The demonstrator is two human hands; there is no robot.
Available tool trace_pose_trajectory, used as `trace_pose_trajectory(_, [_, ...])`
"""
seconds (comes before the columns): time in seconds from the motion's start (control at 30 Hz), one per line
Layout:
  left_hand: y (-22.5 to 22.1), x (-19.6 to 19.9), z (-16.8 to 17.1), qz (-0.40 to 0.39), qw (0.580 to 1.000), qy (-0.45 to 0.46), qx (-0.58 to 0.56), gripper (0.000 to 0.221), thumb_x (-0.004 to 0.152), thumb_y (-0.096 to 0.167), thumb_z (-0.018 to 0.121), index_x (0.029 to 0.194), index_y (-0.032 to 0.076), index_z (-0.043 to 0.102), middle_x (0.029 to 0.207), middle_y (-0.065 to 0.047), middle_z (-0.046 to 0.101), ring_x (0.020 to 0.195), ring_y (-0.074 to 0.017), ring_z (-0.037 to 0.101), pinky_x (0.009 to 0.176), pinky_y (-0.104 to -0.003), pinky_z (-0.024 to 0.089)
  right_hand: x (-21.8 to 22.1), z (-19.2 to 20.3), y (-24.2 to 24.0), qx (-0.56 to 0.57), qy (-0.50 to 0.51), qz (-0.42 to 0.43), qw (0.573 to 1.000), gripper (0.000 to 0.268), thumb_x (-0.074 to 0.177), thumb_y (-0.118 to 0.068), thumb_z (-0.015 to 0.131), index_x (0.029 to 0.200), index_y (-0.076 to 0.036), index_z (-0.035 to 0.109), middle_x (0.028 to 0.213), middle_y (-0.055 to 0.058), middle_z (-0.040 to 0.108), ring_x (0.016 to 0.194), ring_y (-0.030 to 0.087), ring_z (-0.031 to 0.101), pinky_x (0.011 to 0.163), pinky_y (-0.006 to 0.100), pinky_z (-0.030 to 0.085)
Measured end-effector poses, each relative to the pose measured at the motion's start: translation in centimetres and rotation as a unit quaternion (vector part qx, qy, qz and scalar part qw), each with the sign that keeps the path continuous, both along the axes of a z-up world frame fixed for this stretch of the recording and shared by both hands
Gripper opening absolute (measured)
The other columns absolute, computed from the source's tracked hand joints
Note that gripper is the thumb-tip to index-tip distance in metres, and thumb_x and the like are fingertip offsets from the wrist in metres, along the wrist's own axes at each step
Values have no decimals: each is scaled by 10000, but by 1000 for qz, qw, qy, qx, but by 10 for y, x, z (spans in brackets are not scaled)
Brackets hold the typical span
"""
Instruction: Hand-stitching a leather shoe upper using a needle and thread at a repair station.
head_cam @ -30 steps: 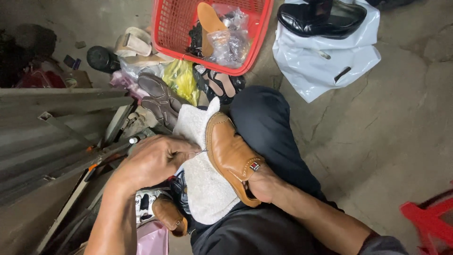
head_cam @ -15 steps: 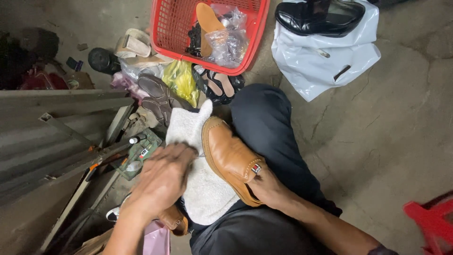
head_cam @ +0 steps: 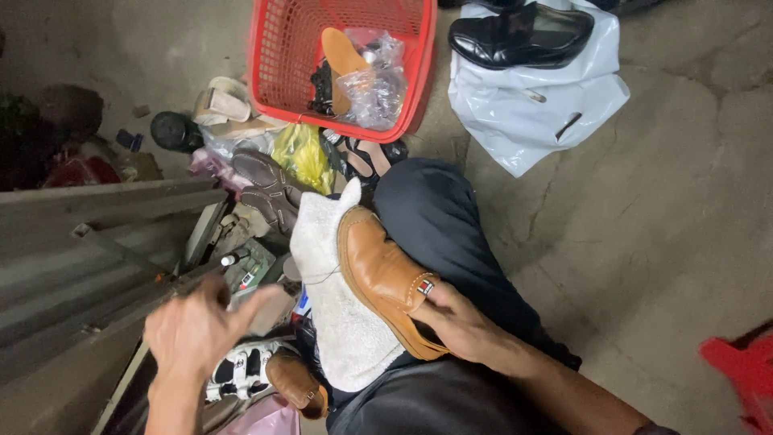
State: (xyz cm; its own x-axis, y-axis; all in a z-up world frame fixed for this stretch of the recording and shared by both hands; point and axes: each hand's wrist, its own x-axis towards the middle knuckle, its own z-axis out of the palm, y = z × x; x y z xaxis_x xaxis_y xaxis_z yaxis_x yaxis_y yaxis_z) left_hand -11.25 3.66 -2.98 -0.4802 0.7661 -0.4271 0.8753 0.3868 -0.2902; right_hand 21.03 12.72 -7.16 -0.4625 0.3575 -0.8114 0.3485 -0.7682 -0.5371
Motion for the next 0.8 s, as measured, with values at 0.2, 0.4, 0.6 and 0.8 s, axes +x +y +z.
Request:
trace_pose_trajectory(0.2, [-12,36,-16,-45,979,-97,172,671,654,938,620,651,268,588,376,69,475,386,-121,481,424,-334,393,30,-15,-19,627,22,246,739,441,881,0,560,1285,-132,678,1162,75,748,980,267,712,817,384,564])
trace_pose_trajectory(0.4, [-1,51,-29,37,891,-403,206,521,728,620,830,732,173,563,608,74,481,566,-97,386,559,-275,391,94,-30,-19,694,-13,378,613,447,830,-18,597,1250,-160,655,884,-20,634,678,199,617,495,376,504])
trace_pose_trajectory(0.6, [-14,44,-37,121,762,-593,231,283,919,413,702,775,186,612,653,60,495,565,-74,415,545,-253,352,124,-23,-5,680,-94,369,626,546,885,-234,691,1416,-275,572,1179,51,714,1057,285,722,539,409,630])
trace_pose_trajectory(0.8, [0,65,-18,131,785,-514,320,231,961,258,670,1151,135,714,853,16,643,703,-100,604,684,-292,553,24,56,41,729,-17,250,637,346,983,-238,623,1260,-35,664,1234,100,686,1212,289,602,1043,442,480])
